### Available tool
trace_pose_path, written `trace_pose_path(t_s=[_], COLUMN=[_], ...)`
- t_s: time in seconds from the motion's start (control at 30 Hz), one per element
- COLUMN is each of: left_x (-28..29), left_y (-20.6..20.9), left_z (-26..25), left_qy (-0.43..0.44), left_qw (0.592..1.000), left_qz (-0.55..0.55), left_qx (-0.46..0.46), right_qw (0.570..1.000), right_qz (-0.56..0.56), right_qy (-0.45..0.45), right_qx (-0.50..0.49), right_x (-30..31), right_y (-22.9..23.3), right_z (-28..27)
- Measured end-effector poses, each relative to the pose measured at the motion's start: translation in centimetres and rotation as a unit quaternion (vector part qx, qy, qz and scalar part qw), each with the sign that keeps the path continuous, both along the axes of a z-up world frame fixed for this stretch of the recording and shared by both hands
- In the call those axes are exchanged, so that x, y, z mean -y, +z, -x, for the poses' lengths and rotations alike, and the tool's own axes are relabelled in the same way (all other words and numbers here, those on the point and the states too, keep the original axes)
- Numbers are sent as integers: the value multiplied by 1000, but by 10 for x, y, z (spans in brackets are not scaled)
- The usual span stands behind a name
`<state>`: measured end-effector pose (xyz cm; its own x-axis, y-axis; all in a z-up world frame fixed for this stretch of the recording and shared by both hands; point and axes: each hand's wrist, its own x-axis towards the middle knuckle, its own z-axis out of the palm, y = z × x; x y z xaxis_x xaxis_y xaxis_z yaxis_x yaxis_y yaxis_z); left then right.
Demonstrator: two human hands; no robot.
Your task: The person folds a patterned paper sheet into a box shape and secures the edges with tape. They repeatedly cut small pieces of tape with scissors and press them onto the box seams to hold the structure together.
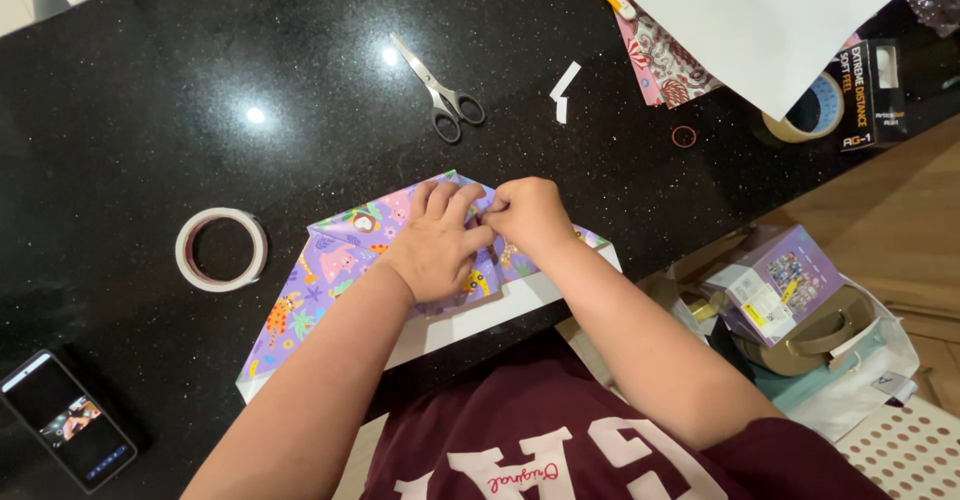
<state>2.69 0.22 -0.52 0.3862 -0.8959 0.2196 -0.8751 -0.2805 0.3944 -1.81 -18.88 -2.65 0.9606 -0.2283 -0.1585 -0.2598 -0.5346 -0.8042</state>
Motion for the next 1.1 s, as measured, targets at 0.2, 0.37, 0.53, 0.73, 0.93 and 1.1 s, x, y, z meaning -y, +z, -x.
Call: trace_pose_path(t_s=[0.2,0.37,0.53,0.73,0.93,1.1], left_x=[-2,-3,-3,-3,-59,-101], left_y=[1,0,1,24,33,7], left_z=[-1,-2,-2,2,42,47], left_qy=[5,14,15,41,429,516], left_qw=[998,997,995,984,834,770], left_qz=[58,79,95,174,346,337], left_qx=[-17,-21,-28,18,-30,-166], right_qw=[997,999,987,994,878,807], right_qz=[-33,-8,-20,-25,264,366], right_qy=[10,29,43,32,329,448], right_qx=[-68,-19,-152,102,226,115], right_x=[3,-1,4,-10,-73,-119], right_y=[5,6,16,42,63,60], right_z=[-4,9,33,34,-6,-31])
